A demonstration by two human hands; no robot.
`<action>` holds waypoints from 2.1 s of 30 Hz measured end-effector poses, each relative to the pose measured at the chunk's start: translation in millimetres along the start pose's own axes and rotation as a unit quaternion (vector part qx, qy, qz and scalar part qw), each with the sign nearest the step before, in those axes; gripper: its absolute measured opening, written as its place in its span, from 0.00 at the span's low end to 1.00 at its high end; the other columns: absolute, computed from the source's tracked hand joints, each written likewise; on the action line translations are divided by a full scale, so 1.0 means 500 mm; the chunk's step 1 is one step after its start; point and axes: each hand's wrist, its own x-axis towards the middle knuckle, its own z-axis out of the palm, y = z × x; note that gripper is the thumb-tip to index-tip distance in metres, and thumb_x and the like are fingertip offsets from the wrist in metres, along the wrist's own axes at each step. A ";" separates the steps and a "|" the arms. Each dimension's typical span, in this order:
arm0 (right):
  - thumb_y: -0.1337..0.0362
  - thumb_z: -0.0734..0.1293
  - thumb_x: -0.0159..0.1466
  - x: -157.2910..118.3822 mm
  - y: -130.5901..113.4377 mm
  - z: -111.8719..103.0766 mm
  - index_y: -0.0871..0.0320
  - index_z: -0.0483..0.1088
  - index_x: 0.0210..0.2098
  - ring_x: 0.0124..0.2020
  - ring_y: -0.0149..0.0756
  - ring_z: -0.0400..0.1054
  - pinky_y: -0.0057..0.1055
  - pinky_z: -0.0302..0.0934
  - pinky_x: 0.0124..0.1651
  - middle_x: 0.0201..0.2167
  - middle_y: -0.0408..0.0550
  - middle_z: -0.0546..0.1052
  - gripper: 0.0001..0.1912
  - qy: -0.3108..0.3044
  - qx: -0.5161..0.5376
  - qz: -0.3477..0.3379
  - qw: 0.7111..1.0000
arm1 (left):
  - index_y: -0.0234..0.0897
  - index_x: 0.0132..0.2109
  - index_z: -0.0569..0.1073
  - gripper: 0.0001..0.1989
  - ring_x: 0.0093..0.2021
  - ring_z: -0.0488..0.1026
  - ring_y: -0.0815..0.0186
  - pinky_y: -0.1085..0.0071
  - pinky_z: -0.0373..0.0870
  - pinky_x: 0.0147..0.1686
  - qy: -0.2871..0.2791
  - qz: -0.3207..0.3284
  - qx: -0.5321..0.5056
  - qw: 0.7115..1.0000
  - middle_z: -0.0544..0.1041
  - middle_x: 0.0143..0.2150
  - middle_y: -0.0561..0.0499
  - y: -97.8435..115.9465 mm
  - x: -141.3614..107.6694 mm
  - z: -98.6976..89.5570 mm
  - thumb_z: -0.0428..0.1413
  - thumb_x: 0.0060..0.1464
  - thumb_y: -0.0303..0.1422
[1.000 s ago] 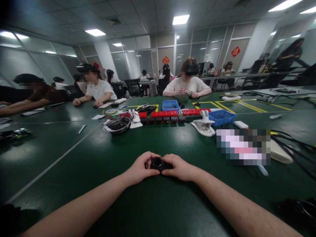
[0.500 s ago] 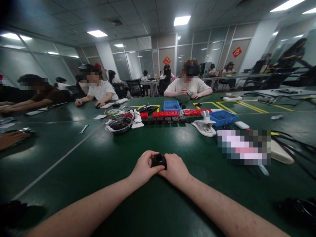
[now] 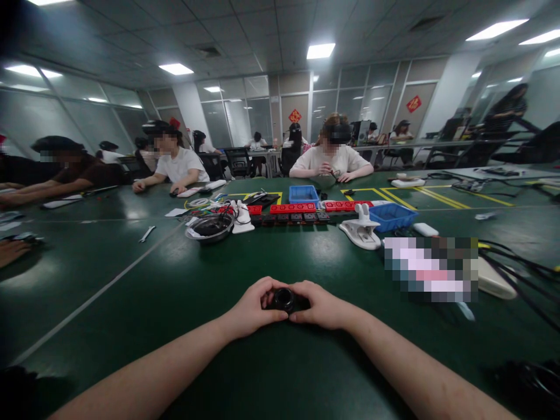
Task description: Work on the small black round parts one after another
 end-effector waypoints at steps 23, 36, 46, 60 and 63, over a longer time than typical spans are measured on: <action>0.64 0.69 0.45 0.008 0.004 0.007 0.61 0.65 0.32 0.32 0.33 0.62 0.25 0.54 0.32 0.29 0.41 0.67 0.15 0.005 0.048 0.067 0.997 | 0.37 0.42 0.67 0.23 0.22 0.54 0.77 0.79 0.52 0.20 -0.021 -0.014 -0.060 0.998 0.59 0.32 0.55 0.002 0.003 0.004 0.60 0.36 0.37; 0.59 0.66 0.48 0.025 -0.036 0.075 0.60 0.61 0.37 0.35 0.39 0.61 0.32 0.53 0.36 0.34 0.49 0.68 0.19 0.180 -0.227 0.129 0.948 | 0.36 0.39 0.67 0.20 0.31 0.62 0.68 0.74 0.59 0.29 0.107 -0.019 0.025 0.994 0.64 0.34 0.52 -0.007 -0.002 0.019 0.61 0.35 0.34; 0.63 0.65 0.52 0.005 -0.003 0.012 0.60 0.65 0.40 0.37 0.36 0.61 0.31 0.55 0.39 0.35 0.47 0.67 0.16 0.015 -0.027 0.005 1.000 | 0.36 0.41 0.67 0.22 0.21 0.54 0.78 0.80 0.52 0.20 0.003 -0.011 -0.039 0.999 0.60 0.34 0.54 -0.007 0.006 -0.004 0.60 0.36 0.37; 0.66 0.65 0.52 0.010 0.006 0.004 0.62 0.65 0.37 0.36 0.34 0.60 0.29 0.54 0.39 0.34 0.46 0.67 0.13 -0.011 0.031 -0.002 0.999 | 0.36 0.41 0.67 0.22 0.21 0.54 0.78 0.80 0.51 0.20 -0.014 -0.019 -0.062 0.998 0.59 0.31 0.56 -0.008 0.009 -0.003 0.60 0.36 0.35; 0.66 0.66 0.50 0.013 0.003 0.005 0.62 0.65 0.35 0.32 0.33 0.60 0.27 0.54 0.34 0.30 0.43 0.67 0.12 -0.002 0.046 0.020 0.999 | 0.35 0.41 0.66 0.22 0.21 0.53 0.78 0.80 0.50 0.19 -0.011 -0.025 -0.072 0.997 0.59 0.29 0.57 -0.008 0.009 0.000 0.61 0.36 0.36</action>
